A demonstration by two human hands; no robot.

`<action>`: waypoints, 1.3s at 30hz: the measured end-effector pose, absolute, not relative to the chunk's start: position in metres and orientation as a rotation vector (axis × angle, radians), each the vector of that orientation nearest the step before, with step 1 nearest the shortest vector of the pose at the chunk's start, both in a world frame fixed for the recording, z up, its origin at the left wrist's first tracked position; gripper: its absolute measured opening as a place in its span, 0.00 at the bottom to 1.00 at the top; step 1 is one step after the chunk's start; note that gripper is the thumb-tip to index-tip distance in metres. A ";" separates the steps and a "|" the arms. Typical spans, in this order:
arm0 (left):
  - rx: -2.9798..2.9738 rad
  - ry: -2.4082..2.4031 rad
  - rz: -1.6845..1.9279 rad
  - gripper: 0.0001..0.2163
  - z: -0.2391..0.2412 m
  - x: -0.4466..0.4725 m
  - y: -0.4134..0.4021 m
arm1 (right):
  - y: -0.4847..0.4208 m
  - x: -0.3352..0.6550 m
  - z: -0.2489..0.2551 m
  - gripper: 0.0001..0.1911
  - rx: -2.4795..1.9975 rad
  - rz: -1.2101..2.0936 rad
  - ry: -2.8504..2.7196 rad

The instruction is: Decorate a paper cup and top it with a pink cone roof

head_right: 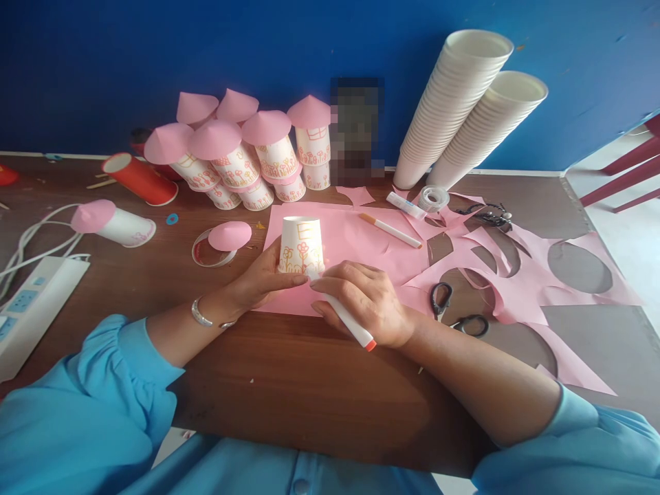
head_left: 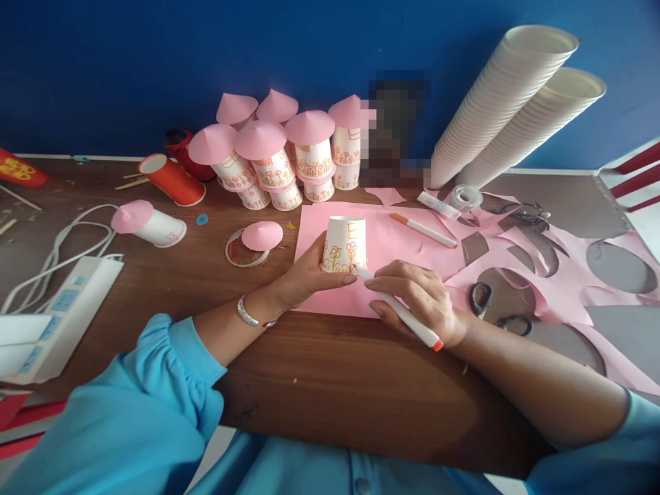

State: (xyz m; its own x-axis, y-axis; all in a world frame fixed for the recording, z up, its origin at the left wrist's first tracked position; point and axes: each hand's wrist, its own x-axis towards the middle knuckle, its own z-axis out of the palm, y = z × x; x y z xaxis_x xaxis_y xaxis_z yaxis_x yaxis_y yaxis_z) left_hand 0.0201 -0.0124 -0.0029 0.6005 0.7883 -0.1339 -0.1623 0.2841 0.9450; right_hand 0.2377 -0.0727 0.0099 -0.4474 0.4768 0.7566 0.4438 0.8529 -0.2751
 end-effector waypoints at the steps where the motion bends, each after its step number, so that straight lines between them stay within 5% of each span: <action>1: 1.106 0.684 0.704 0.33 -0.003 0.020 -0.013 | -0.073 0.238 0.010 0.10 -0.670 0.044 -2.101; 39: 1.098 0.668 0.729 0.32 -0.006 0.020 -0.012 | -0.072 0.240 0.006 0.17 -0.705 0.017 -2.051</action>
